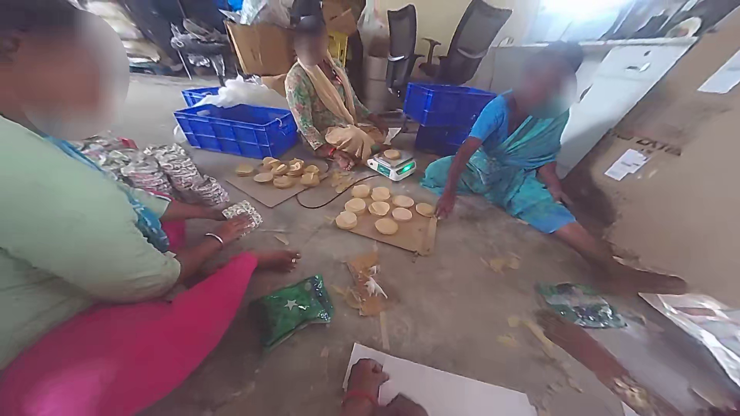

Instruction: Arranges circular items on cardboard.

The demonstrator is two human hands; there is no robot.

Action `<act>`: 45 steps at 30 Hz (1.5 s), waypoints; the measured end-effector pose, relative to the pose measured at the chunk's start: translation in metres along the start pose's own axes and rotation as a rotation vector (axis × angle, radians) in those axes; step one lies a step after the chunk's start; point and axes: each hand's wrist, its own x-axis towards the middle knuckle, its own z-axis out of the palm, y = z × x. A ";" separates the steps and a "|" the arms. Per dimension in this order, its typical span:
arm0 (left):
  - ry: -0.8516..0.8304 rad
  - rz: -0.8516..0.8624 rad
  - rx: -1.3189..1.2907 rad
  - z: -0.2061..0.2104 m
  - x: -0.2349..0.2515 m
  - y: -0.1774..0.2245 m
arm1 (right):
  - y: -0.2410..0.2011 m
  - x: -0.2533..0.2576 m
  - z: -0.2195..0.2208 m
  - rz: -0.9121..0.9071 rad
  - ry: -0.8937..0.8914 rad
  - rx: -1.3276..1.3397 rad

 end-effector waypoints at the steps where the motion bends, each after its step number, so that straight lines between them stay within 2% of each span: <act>1: -0.004 0.010 0.025 0.000 0.000 -0.001 | 0.002 0.005 -0.006 -0.050 0.138 -0.096; 3: 0.002 0.027 0.040 -0.002 -0.001 0.000 | 0.018 0.023 -0.018 -0.108 0.399 -0.257; 4: 0.005 0.038 0.037 -0.004 -0.003 0.002 | 0.023 0.032 -0.026 -0.061 0.427 -0.297; 7: 0.034 0.066 0.029 -0.012 -0.008 0.006 | 0.023 0.056 -0.047 0.164 0.264 -0.223; 9: 0.031 0.058 0.018 -0.020 -0.007 0.008 | 0.018 0.066 -0.055 0.219 0.174 -0.157; 13: 0.000 0.045 -0.089 -0.045 -0.001 -0.002 | 0.013 0.075 -0.061 0.177 0.135 -0.034; 16: 0.138 0.016 -0.065 -0.062 -0.001 -0.013 | 0.016 0.084 -0.068 0.188 0.201 -0.004; 18: 0.166 -0.030 -0.011 -0.064 -0.005 -0.013 | 0.020 0.090 -0.076 0.197 0.219 0.015; 25: 0.195 -0.082 0.226 -0.052 0.002 -0.011 | 0.016 0.089 -0.089 0.260 -0.151 -0.148; 27: 0.189 -0.076 0.281 -0.051 0.001 -0.008 | 0.015 0.082 -0.089 0.268 -0.086 -0.174; 31: 0.170 -0.058 0.266 -0.052 -0.005 0.000 | 0.027 0.079 -0.103 0.302 0.170 -0.187; 36: 0.091 -0.009 0.196 -0.057 -0.006 -0.001 | 0.049 0.095 -0.129 0.237 0.294 -0.232; 39: 0.032 0.019 0.288 -0.052 -0.001 -0.004 | 0.050 0.105 -0.136 0.196 0.287 -0.212; 42: 0.048 0.056 0.429 -0.047 0.003 -0.004 | 0.027 0.106 -0.138 0.157 0.221 -0.118; 45: 0.114 0.074 0.397 -0.044 0.003 -0.006 | 0.009 0.099 -0.129 0.084 0.012 -0.086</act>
